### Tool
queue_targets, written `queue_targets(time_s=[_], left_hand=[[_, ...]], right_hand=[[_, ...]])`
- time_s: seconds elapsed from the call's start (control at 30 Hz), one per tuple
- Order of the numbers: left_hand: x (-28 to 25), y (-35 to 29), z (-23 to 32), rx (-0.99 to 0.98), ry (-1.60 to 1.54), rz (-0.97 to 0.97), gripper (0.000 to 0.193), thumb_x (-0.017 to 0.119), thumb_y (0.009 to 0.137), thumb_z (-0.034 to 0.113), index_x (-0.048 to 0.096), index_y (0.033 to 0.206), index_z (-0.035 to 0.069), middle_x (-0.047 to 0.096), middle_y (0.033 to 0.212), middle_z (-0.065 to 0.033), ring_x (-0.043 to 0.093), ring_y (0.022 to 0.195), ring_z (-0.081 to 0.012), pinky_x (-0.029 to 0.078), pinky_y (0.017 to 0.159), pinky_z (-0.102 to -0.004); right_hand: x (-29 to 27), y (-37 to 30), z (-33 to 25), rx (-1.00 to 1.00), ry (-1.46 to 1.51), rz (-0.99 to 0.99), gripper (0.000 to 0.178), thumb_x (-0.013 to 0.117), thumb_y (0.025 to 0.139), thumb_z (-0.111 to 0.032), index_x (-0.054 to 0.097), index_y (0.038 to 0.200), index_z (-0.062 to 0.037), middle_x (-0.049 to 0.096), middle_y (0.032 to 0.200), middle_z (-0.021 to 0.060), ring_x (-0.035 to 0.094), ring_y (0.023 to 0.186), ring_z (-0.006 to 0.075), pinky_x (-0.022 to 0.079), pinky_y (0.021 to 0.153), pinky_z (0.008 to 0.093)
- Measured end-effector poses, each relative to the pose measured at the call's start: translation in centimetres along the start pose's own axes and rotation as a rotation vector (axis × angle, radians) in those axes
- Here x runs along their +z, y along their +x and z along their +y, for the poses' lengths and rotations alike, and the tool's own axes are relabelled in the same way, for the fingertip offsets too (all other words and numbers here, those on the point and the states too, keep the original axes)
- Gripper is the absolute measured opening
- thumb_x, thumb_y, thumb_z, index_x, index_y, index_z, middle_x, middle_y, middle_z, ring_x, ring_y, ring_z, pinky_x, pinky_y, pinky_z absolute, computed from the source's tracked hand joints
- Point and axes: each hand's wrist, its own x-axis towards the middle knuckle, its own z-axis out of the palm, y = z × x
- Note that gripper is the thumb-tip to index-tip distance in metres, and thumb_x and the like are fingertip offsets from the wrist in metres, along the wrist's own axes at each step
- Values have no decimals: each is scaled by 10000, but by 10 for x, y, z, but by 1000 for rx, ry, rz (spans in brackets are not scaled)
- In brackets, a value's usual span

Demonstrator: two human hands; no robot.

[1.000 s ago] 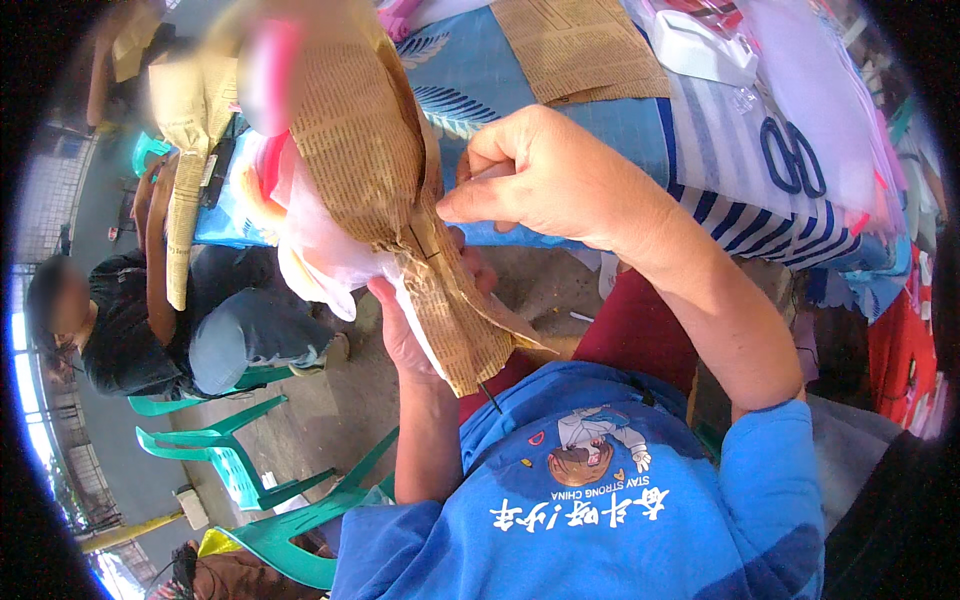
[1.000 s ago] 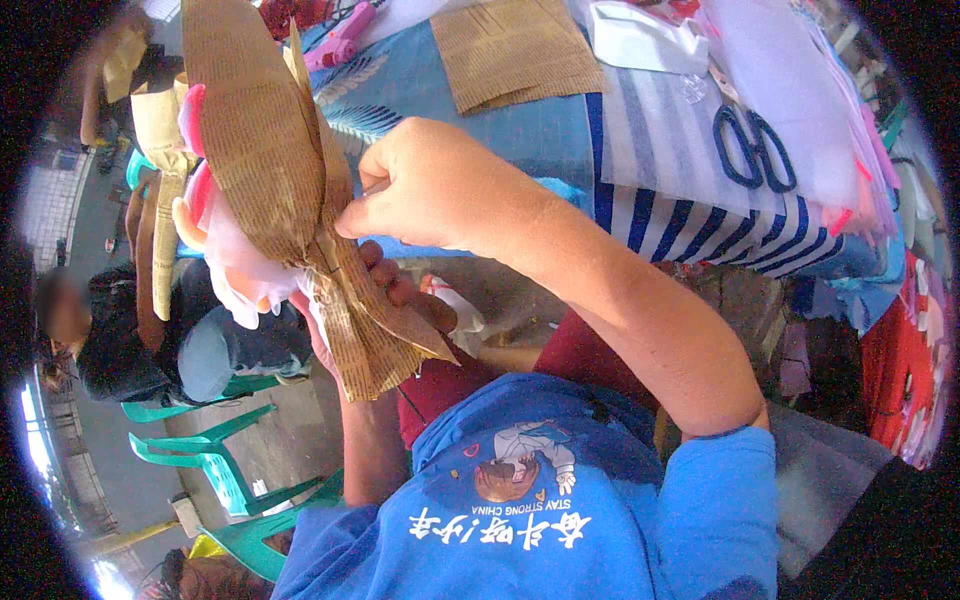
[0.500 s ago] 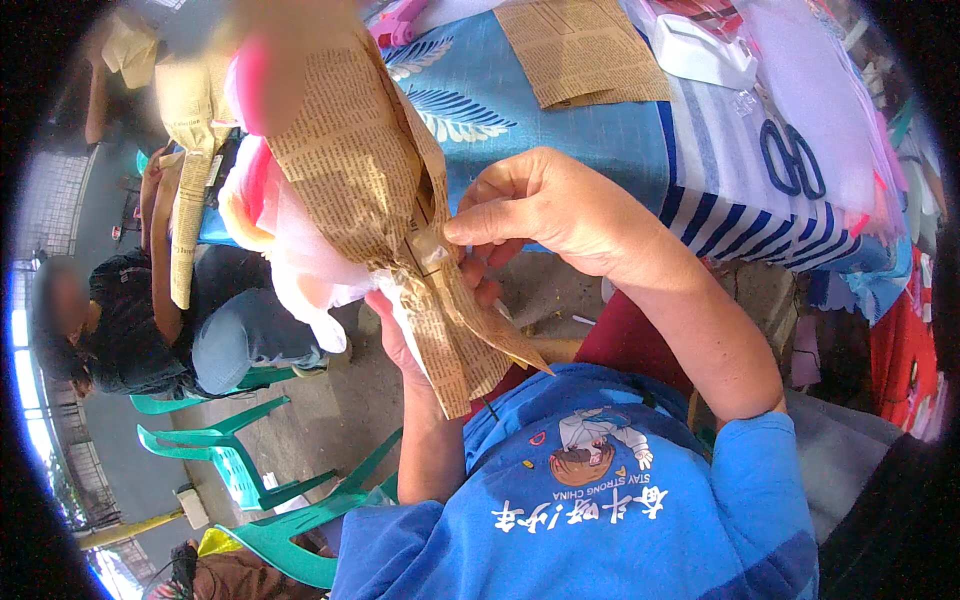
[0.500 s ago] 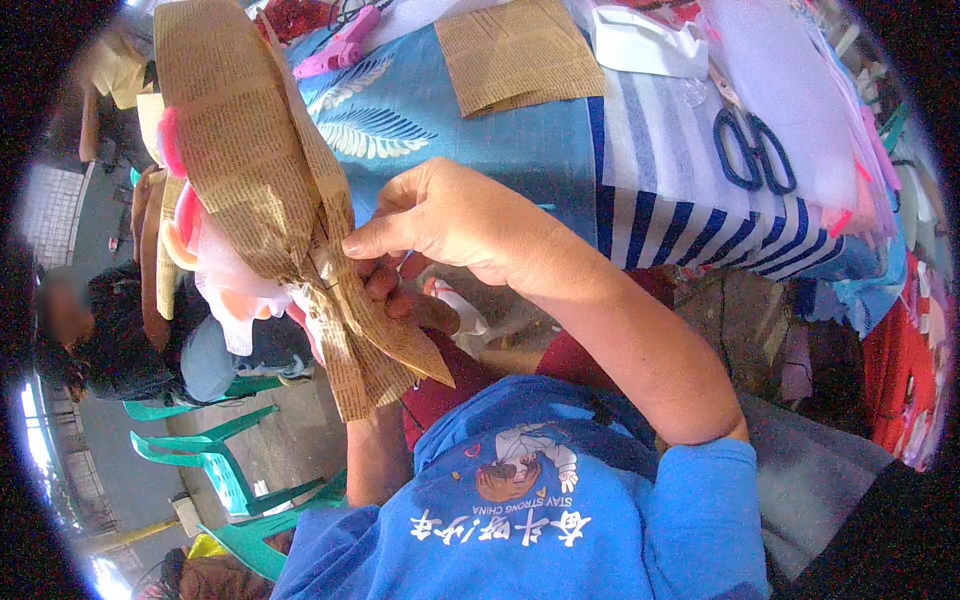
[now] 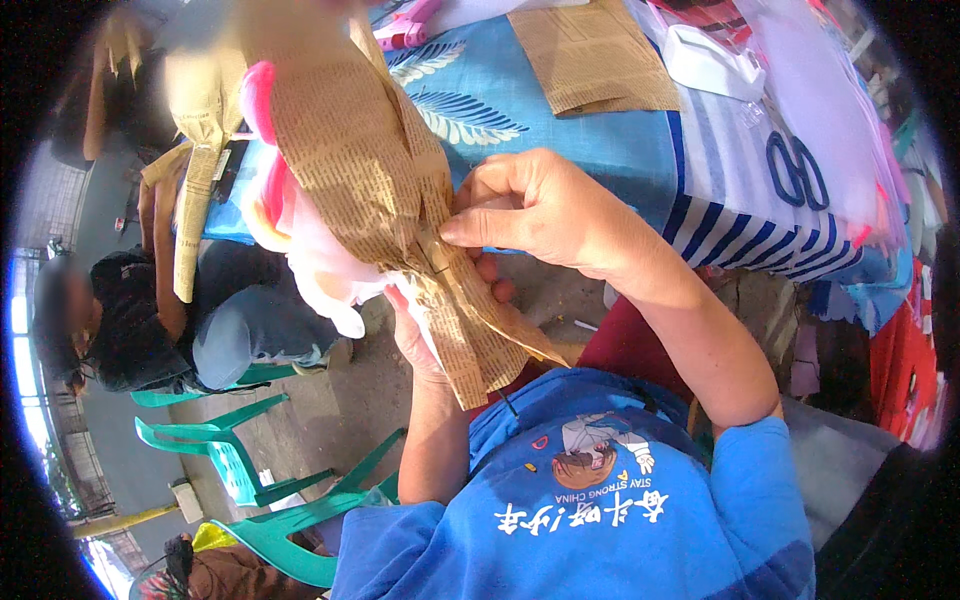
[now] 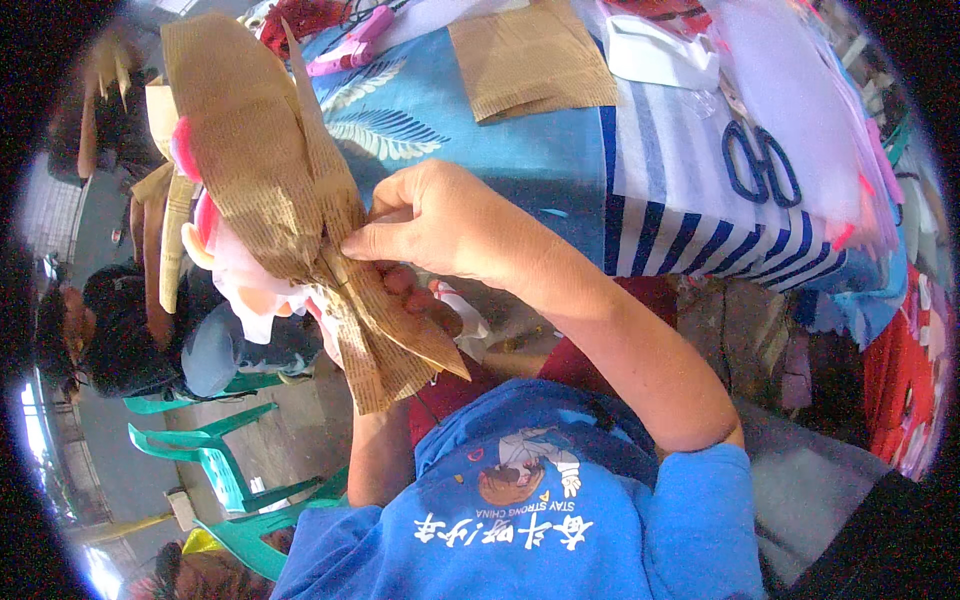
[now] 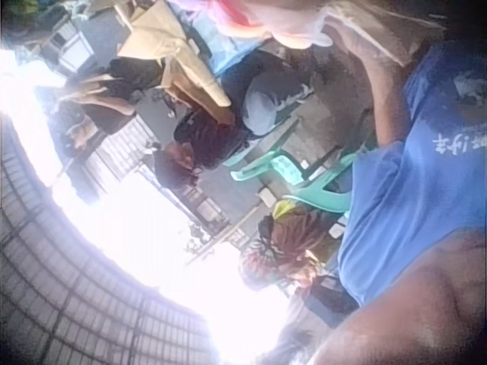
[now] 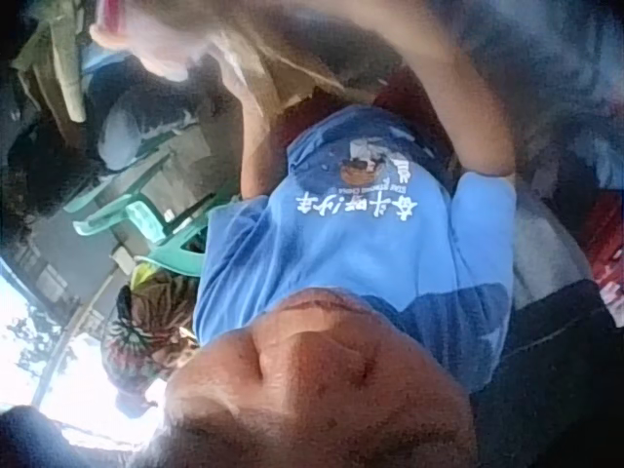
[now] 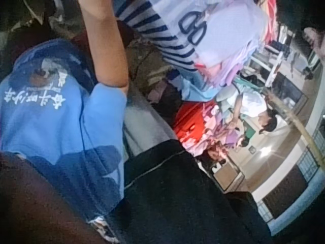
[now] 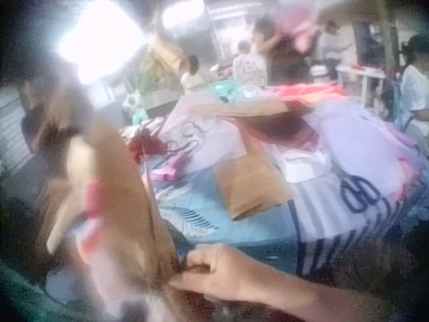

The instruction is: The person wraps a bouquet of fabric flowers with brown textured paper by hand. They secure the paper base with tape and trim the excess paper using scissors.

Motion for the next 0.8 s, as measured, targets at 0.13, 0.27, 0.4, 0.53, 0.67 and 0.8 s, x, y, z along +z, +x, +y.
queue_targets(time_s=[0.13, 0.27, 0.4, 0.53, 0.67, 0.8], left_hand=[[-1, -5, 4, -86, 95, 14, 730, 418, 790, 614, 394, 1245, 44, 517, 1111, -170, 555, 946, -293, 468, 794, -463], [-2, -7, 10, 11, 268, 160, 713, 461, 784, 590, 414, 1218, 26, 539, 1074, -155, 559, 938, -282, 474, 797, -430], [-18, -4, 21, 61, 359, 136, 643, 548, 786, 490, 426, 1196, 10, 560, 1050, -127, 565, 936, -256, 474, 806, -391], [-18, 2, 25, 181, 591, 188, 553, 577, 810, 386, 430, 1189, 11, 567, 1050, -104, 566, 938, -228, 466, 819, -366], [-11, 12, 20, 354, 702, 392, 246, 491, 892, 211, 491, 1058, 30, 570, 983, -73, 559, 884, -163, 454, 800, -325], [11, 18, 9, 400, 911, 604, 143, 492, 898, 191, 517, 877, 51, 546, 809, -6, 508, 726, -64, 432, 648, -221]], right_hand=[[1, 2, -2, 1, -202, -14, 188, 654, 780, -179, 629, 754, 6, 573, 708, 48, 544, 620, 97, 440, 586, 238], [8, 1, 2, 45, -215, 16, 191, 643, 791, -181, 639, 798, 11, 583, 739, 33, 542, 677, 83, 436, 609, 236], [16, -2, 9, 18, 72, 28, 196, 635, 792, -163, 630, 828, 30, 602, 747, 23, 532, 670, 80, 437, 598, 236], [26, 2, 31, -123, 215, 156, 231, 652, 764, -181, 616, 771, 46, 610, 684, 53, 521, 594, 97, 433, 524, 268], [25, 7, 47, -236, 30, 326, 224, 666, 746, -170, 601, 745, 45, 587, 627, 104, 529, 587, 93, 430, 532, 281], [29, 9, 44, -359, -152, 542, 231, 683, 726, -178, 601, 747, 37, 579, 701, 157, 578, 627, 199, 438, 565, 319]])
